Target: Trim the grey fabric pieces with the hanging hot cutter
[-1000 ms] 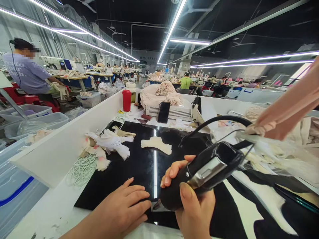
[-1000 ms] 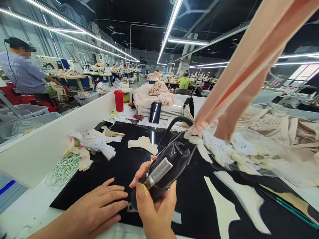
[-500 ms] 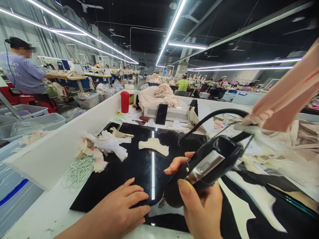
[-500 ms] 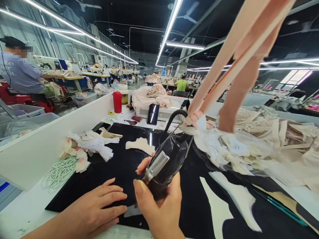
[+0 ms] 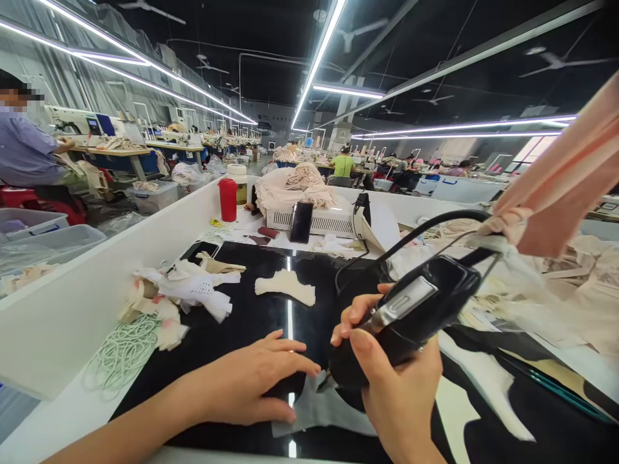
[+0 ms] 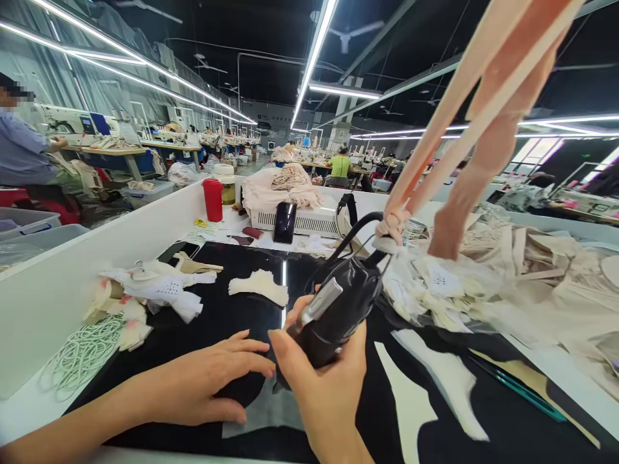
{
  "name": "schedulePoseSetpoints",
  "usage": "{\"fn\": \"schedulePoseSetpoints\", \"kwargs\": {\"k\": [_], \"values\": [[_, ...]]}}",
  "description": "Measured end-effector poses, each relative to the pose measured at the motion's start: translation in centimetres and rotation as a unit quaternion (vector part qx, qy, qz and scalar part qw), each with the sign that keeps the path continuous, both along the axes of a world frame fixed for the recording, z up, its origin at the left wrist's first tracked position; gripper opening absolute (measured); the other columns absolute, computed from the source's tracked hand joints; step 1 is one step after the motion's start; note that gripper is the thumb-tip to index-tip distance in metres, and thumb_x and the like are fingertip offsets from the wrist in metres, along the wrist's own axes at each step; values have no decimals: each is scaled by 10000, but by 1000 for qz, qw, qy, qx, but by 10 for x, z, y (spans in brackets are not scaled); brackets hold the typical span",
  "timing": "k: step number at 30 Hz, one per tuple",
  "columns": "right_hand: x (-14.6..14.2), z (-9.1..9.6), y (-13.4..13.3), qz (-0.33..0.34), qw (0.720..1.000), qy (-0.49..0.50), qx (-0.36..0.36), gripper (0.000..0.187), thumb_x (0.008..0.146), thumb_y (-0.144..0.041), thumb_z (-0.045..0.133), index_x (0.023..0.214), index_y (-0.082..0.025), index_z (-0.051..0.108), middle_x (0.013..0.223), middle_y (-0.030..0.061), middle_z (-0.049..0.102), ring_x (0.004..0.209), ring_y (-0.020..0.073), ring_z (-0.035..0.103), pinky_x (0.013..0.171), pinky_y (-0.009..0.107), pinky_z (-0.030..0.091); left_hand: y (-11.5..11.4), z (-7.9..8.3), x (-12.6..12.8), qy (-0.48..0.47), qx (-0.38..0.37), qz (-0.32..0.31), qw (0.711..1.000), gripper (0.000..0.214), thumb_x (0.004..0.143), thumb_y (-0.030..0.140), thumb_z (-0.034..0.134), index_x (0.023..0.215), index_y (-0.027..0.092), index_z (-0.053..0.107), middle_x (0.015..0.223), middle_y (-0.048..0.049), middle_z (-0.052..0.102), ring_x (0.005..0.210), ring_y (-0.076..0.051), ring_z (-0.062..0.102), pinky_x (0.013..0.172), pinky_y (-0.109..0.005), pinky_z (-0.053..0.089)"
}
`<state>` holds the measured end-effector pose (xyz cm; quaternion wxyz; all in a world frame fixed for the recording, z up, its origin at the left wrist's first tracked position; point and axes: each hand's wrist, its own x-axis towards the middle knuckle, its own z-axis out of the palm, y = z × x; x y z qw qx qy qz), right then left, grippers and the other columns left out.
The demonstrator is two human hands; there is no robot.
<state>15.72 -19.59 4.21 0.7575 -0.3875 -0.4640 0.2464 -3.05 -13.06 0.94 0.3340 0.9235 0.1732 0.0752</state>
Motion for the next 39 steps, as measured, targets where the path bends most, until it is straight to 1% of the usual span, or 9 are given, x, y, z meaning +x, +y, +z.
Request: {"fn": "schedulePoseSetpoints", "kwargs": {"k": [2, 6, 11, 14, 21, 28, 31, 34, 39], "values": [[-2, -2, 1, 1, 1000, -3, 0, 452, 795, -226, 841, 1147, -302, 568, 841, -40, 667, 611, 141, 643, 598, 308, 580, 2, 0, 1, 14, -12, -6, 1000, 608, 875, 286, 811, 1417, 296, 535, 1456, -39, 619, 1491, -298, 406, 1254, -634, 178], [-7, -8, 4, 3, 1000, -1, -2, 382, 850, -179, 772, 1140, -302, 556, 832, -44, 648, 622, 135, 636, 614, 307, 585, 4, -3, 0, 23, -20, -17, 999, 635, 881, 386, 798, 1442, 279, 520, 1450, -69, 623, 1499, -305, 391, 1257, -641, 127], [-9, -13, 5, 26, 999, 13, 16, 366, 872, -161, 740, 1153, -295, 547, 849, -37, 637, 656, 137, 638, 612, 308, 590, 3, -6, 0, 8, -23, -17, 1000, 726, 832, 475, 830, 1459, 276, 523, 1424, -99, 637, 1494, -335, 394, 1258, -632, 117], [-10, -14, 5, 35, 999, 28, 19, 377, 881, -156, 733, 1175, -292, 540, 856, -36, 637, 638, 133, 643, 594, 304, 589, 2, -8, 0, -5, -12, -11, 1000, 736, 827, 505, 826, 1458, 276, 524, 1403, -97, 652, 1489, -331, 404, 1257, -626, 132], [-14, -13, 4, 36, 998, 58, 9, 314, 899, -187, 726, 1143, -299, 563, 849, -41, 631, 616, 126, 646, 579, 293, 585, 1, -12, -1, -30, 7, -11, 999, 738, 811, 550, 827, 1435, 287, 533, 1425, -116, 635, 1471, -336, 434, 1247, -637, 156], [-15, -17, -4, 93, 993, 59, 31, 335, 918, -260, 737, 1192, -314, 551, 863, -24, 611, 642, 135, 637, 586, 304, 594, 1, -7, 1, -22, 5, -19, 1000, 702, 786, 567, 839, 1374, 288, 575, 1363, -101, 663, 1448, -334, 466, 1246, -639, 120], [-16, -20, -6, 99, 993, 59, 23, 317, 939, -252, 715, 1199, -325, 549, 866, -28, 612, 658, 133, 638, 602, 307, 599, 2, -6, 2, -15, 5, -25, 1000, 734, 782, 564, 843, 1396, 281, 557, 1388, -101, 650, 1471, -338, 431, 1245, -644, 88], [-18, -20, -6, 97, 993, 63, 23, 310, 944, -245, 709, 1199, -329, 552, 865, -33, 614, 661, 133, 639, 615, 316, 606, 2, -9, 2, -19, 6, -31, 999, 764, 793, 553, 840, 1432, 273, 527, 1401, -101, 646, 1490, -328, 403, 1252, -632, 58], [-30, -16, -10, 105, 992, 70, 25, 324, 914, -335, 754, 1182, -328, 571, 836, -38, 602, 637, 136, 618, 609, 314, 587, 2, -13, 2, -30, 13, -22, 999, 824, 754, 560, 868, 1442, 274, 517, 1406, -105, 644, 1455, -333, 451, 1255, -632, 74]]}}
